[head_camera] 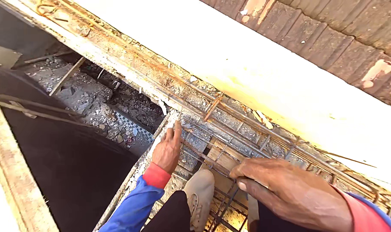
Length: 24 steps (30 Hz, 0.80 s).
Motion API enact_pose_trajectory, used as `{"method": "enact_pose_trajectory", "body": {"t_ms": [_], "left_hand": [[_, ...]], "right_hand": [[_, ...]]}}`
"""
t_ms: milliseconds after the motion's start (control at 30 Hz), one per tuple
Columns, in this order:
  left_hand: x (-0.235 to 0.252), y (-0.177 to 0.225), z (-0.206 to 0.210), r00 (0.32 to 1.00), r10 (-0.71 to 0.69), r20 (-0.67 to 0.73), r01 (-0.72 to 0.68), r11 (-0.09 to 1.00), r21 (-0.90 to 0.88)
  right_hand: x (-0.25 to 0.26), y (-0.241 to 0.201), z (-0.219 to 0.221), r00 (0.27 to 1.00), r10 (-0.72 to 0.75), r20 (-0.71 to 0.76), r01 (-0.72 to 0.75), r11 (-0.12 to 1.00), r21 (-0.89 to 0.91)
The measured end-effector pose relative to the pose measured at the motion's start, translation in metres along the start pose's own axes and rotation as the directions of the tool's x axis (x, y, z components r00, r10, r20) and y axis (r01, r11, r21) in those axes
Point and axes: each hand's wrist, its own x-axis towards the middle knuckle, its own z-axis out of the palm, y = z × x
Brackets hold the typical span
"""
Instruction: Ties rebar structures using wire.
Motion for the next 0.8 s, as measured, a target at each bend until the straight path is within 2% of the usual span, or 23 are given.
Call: {"method": "enact_pose_trajectory", "body": {"t_ms": [167, 233, 333, 400, 500, 600, 700, 800], "left_hand": [[-0.004, -0.021, 0.008, 0.968, 0.115, -0.222, -0.129, 0.990, -0.050], [0.001, -0.023, 0.005, 0.961, 0.134, -0.243, -0.141, 0.990, -0.010], [0.014, -0.010, -0.004, 0.996, 0.041, -0.085, -0.035, 0.997, 0.064], [0.020, 0.000, -0.009, 0.999, 0.004, 0.035, -0.010, 0.984, 0.178], [0.012, 0.016, -0.016, 0.975, 0.000, 0.223, -0.064, 0.958, 0.281], [0.016, 0.035, -0.025, 0.922, -0.113, 0.370, 0.001, 0.957, 0.290], [0.024, 0.048, -0.033, 0.875, -0.247, 0.416, 0.219, 0.969, 0.113], [0.019, 0.044, -0.028, 0.893, -0.340, 0.295, 0.422, 0.859, -0.288]], "right_hand": [[0.001, 0.002, 0.002, 1.000, 0.014, 0.001, -0.014, 1.000, -0.019], [0.003, 0.004, 0.002, 1.000, 0.014, 0.005, -0.014, 1.000, -0.022], [0.007, 0.004, 0.004, 1.000, 0.003, 0.004, -0.003, 0.999, -0.032], [0.010, 0.004, 0.003, 1.000, -0.003, 0.003, 0.003, 0.999, -0.038], [0.010, 0.002, 0.000, 1.000, 0.008, 0.004, -0.008, 0.999, -0.041], [0.012, -0.001, -0.002, 1.000, 0.021, 0.004, -0.021, 0.999, -0.049], [0.014, -0.004, -0.002, 1.000, 0.028, -0.005, -0.028, 1.000, -0.005], [0.022, -0.009, -0.002, 1.000, 0.000, 0.005, 0.000, 0.998, 0.057]]}}
